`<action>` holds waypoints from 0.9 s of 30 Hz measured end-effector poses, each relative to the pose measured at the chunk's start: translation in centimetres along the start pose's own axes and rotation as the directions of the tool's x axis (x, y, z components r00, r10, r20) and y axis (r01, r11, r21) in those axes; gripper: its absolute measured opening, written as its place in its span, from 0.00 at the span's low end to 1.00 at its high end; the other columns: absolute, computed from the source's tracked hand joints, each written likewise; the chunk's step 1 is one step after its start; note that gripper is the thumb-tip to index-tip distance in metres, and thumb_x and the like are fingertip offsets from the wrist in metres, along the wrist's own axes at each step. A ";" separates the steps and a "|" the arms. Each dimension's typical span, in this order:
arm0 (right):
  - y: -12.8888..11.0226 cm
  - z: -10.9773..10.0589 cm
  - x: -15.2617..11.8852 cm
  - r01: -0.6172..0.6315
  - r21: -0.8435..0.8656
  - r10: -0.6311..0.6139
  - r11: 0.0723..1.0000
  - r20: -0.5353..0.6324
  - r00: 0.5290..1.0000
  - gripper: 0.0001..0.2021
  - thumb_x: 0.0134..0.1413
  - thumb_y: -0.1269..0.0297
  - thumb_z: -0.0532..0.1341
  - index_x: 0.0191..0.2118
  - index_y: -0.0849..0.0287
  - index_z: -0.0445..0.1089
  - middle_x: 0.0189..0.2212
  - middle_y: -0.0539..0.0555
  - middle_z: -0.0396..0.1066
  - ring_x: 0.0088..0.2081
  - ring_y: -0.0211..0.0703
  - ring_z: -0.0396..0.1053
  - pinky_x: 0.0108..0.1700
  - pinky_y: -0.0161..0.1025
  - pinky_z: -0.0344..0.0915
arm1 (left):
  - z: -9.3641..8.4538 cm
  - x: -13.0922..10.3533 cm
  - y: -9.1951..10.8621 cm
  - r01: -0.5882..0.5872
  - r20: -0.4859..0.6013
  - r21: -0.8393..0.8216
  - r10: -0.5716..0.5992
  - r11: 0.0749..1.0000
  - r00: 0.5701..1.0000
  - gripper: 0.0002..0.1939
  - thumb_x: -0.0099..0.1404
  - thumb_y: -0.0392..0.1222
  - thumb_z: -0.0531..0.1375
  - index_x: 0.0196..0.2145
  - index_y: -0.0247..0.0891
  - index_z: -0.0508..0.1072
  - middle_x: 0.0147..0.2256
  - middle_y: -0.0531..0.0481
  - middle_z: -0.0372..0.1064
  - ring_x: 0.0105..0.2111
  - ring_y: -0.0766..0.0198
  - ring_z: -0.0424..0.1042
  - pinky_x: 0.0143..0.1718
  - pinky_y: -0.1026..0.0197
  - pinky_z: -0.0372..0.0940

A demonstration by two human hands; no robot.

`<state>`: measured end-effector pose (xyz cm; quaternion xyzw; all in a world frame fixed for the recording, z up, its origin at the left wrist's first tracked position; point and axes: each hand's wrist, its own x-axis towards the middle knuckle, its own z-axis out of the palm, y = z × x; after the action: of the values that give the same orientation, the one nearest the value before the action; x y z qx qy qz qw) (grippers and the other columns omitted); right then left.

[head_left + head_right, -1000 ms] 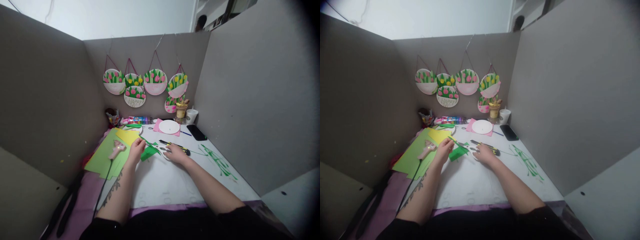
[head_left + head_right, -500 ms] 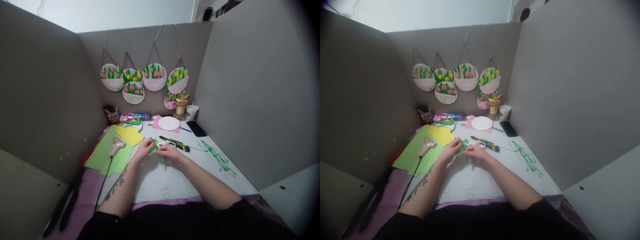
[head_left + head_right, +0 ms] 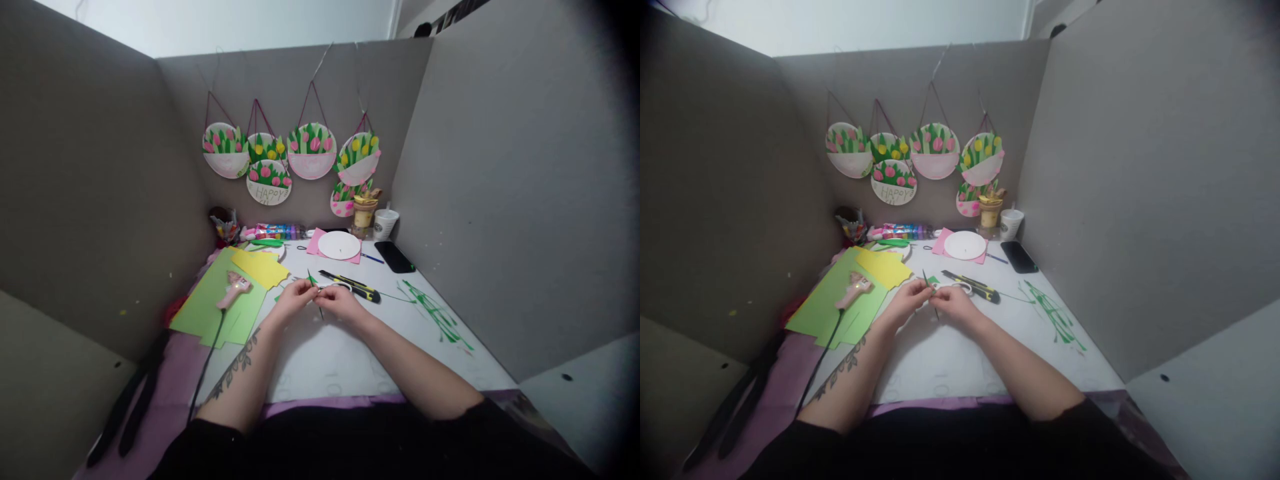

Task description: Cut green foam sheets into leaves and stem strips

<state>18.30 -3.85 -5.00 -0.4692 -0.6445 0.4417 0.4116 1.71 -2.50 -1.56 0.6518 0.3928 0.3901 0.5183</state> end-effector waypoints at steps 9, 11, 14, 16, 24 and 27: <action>0.2 0.3 0.0 -0.063 0.125 0.063 0.990 0.001 0.998 0.12 0.48 0.56 0.60 0.25 0.61 0.70 0.21 0.49 0.64 0.25 0.37 0.59 0.28 0.34 0.55 | -0.1 0.3 -0.8 0.020 -0.019 -0.024 -0.021 1.000 1.000 0.18 0.55 0.52 0.62 0.20 0.36 0.64 0.16 0.58 0.54 0.18 0.72 0.51 0.21 0.66 0.46; 0.1 0.5 -0.1 -0.053 0.088 0.056 0.995 -0.025 0.998 0.11 0.47 0.57 0.60 0.24 0.60 0.68 0.20 0.48 0.62 0.25 0.36 0.59 0.27 0.33 0.54 | -0.1 0.4 -1.1 0.020 -0.073 -0.017 -0.021 1.000 0.997 0.18 0.55 0.51 0.62 0.18 0.37 0.62 0.16 0.58 0.53 0.18 0.72 0.51 0.21 0.66 0.46; -0.2 0.9 -0.2 -0.025 -0.008 0.025 1.000 -0.055 0.998 0.10 0.47 0.60 0.59 0.22 0.59 0.64 0.19 0.46 0.59 0.24 0.36 0.57 0.26 0.33 0.53 | 0.0 0.4 -1.0 0.023 -0.182 -0.012 -0.025 1.000 0.983 0.17 0.54 0.49 0.62 0.17 0.37 0.61 0.15 0.59 0.52 0.18 0.72 0.51 0.20 0.66 0.47; -0.3 1.0 -0.4 0.008 -0.074 -0.013 0.997 -0.072 0.997 0.10 0.47 0.62 0.59 0.21 0.58 0.62 0.20 0.46 0.59 0.25 0.36 0.58 0.28 0.33 0.54 | 0.0 0.4 -0.7 0.020 -0.244 -0.021 -0.024 1.000 0.969 0.17 0.54 0.48 0.61 0.17 0.37 0.60 0.15 0.59 0.51 0.18 0.72 0.51 0.20 0.66 0.47; -0.6 1.2 -0.8 0.121 -0.217 -0.136 0.969 -0.056 0.989 0.09 0.48 0.65 0.58 0.20 0.58 0.62 0.24 0.48 0.61 0.29 0.37 0.60 0.34 0.34 0.57 | -0.7 1.0 -1.4 0.021 -0.378 -0.208 -0.100 0.978 0.920 0.13 0.50 0.45 0.61 0.18 0.37 0.62 0.14 0.60 0.50 0.17 0.73 0.48 0.18 0.68 0.43; -0.6 1.1 -0.7 0.117 -0.205 -0.134 0.972 -0.069 0.989 0.09 0.48 0.65 0.58 0.20 0.58 0.63 0.24 0.48 0.62 0.28 0.37 0.60 0.33 0.34 0.57 | -0.9 1.3 -1.8 0.033 -0.377 -0.262 -0.134 0.965 0.916 0.13 0.49 0.44 0.61 0.18 0.38 0.60 0.15 0.61 0.48 0.16 0.74 0.47 0.17 0.68 0.42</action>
<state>17.29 -4.88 -4.76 -0.4845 -0.6964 0.3279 0.4157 1.21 -0.73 -3.03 0.4726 0.4637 0.5362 0.5235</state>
